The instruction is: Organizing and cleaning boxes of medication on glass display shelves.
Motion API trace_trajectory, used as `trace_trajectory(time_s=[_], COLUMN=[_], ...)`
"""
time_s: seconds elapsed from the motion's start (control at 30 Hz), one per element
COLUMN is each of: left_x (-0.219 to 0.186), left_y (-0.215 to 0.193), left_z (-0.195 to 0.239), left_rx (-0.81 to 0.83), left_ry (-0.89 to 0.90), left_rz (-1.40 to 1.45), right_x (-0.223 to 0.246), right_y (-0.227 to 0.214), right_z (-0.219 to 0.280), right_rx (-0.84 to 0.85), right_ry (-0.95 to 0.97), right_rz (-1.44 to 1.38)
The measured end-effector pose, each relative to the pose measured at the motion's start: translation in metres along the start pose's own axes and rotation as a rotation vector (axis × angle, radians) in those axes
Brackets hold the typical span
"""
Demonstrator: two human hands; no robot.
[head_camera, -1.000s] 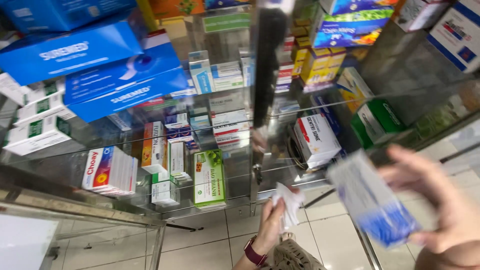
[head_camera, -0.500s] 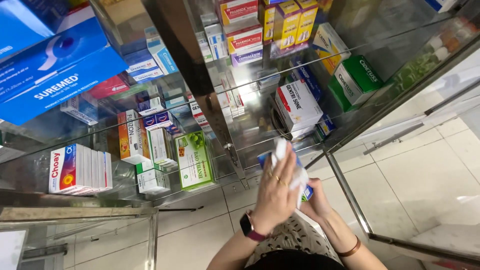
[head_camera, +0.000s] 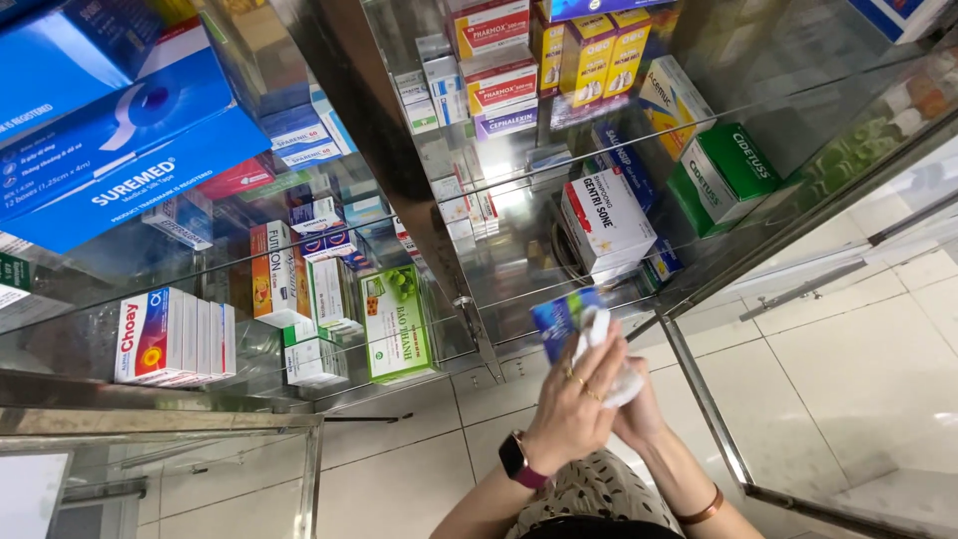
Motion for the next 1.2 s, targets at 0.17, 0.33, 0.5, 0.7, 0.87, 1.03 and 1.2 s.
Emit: trace_trajectory(time_s=[0.17, 0.33, 0.5, 0.7, 0.87, 1.03, 1.2], left_x=[0.028, 0.042, 0.026, 0.049, 0.026, 0.016, 0.064], left_y=[-0.034, -0.012, -0.005, -0.053, -0.009, 0.001, -0.028], left_z=[-0.019, 0.021, 0.004, -0.028, 0.004, -0.011, -0.013], left_rx=[0.022, -0.017, 0.131, 0.166, 0.068, 0.151, 0.021], left_ry=[-0.185, -0.132, -0.045, -0.453, 0.04, 0.004, -0.291], left_rz=[0.038, -0.032, -0.203, 0.153, -0.078, 0.003, 0.253], right_x=[-0.029, -0.002, 0.022, 0.075, 0.112, 0.094, 0.109], right_y=[-0.008, 0.003, -0.005, 0.05, 0.073, 0.056, 0.069], right_z=[0.001, -0.007, -0.006, 0.021, 0.031, 0.035, 0.052], right_rx=[-0.034, -0.044, -0.125, -0.031, -0.258, -0.222, -0.08], right_ry=[0.18, 0.103, -0.035, -0.207, -0.676, -0.929, -0.892], right_rz=[0.124, 0.469, 0.889, 1.39, 1.571, 1.681, 1.46])
Point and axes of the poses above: each hand's wrist, its own z-axis away from the middle knuckle, its own y-axis out of the palm, x = y × z, the point moved 4 cm from there along -z, towards the middle knuckle, and after that the axes turned 11 degrees about z, right-handed, at the moved point
